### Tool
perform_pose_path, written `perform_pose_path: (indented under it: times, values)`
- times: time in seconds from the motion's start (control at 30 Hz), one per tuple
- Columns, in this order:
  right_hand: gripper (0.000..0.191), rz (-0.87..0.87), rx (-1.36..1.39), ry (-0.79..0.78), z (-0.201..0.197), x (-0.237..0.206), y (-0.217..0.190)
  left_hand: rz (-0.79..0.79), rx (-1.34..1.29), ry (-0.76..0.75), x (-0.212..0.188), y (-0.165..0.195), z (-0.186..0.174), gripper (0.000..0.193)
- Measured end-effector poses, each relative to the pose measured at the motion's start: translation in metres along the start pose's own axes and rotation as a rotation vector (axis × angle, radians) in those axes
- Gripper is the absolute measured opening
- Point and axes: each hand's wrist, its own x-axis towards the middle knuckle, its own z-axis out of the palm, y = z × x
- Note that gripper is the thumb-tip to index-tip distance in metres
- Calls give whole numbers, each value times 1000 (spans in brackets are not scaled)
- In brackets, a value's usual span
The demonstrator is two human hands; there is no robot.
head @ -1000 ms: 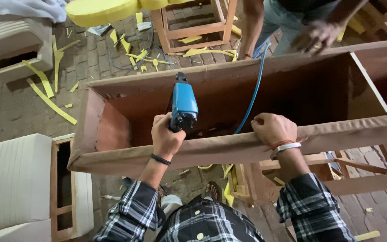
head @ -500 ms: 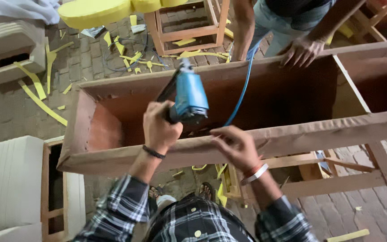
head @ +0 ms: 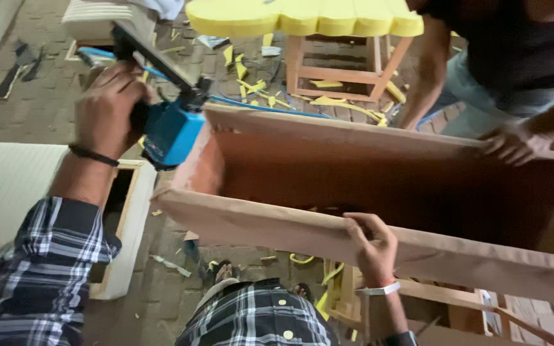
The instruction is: The person cuts fabric with scissors and staples brown fabric onto a long wooden furniture frame using a pneumatic nail gun, folding and pressing the fabric over the edges and stapling along the sides to cover the frame.
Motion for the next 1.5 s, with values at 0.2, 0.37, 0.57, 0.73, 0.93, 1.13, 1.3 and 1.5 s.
perform_pose_path:
  times: [0.2,0.37,0.57,0.73,0.93,1.13,1.3,1.5]
  values:
    - [8,-154,-198,166,12,-4,5,-327,-121,-253,-102,-85,44,29]
    - [15,-38,-306,263,72,-12,-27,-198,-467,-122,-141,-85,78,14]
    - [19,-278,-873,162,207,-32,-71,-173,-660,-120,-149,-75,114,11]
    - [22,-252,-965,158,218,-39,-77,-489,-894,-204,-195,-72,156,22]
    - [27,-275,-931,58,204,-59,-67,-708,-584,-535,-293,-85,146,14]
    - [41,35,641,996,166,-60,-59,-514,-530,-752,-376,-86,118,22]
    - [31,-246,-126,572,137,-128,-63,-783,-684,-936,-426,-34,101,34]
    - [16,172,-182,35,147,-196,-16,-506,-902,-979,-385,77,41,38]
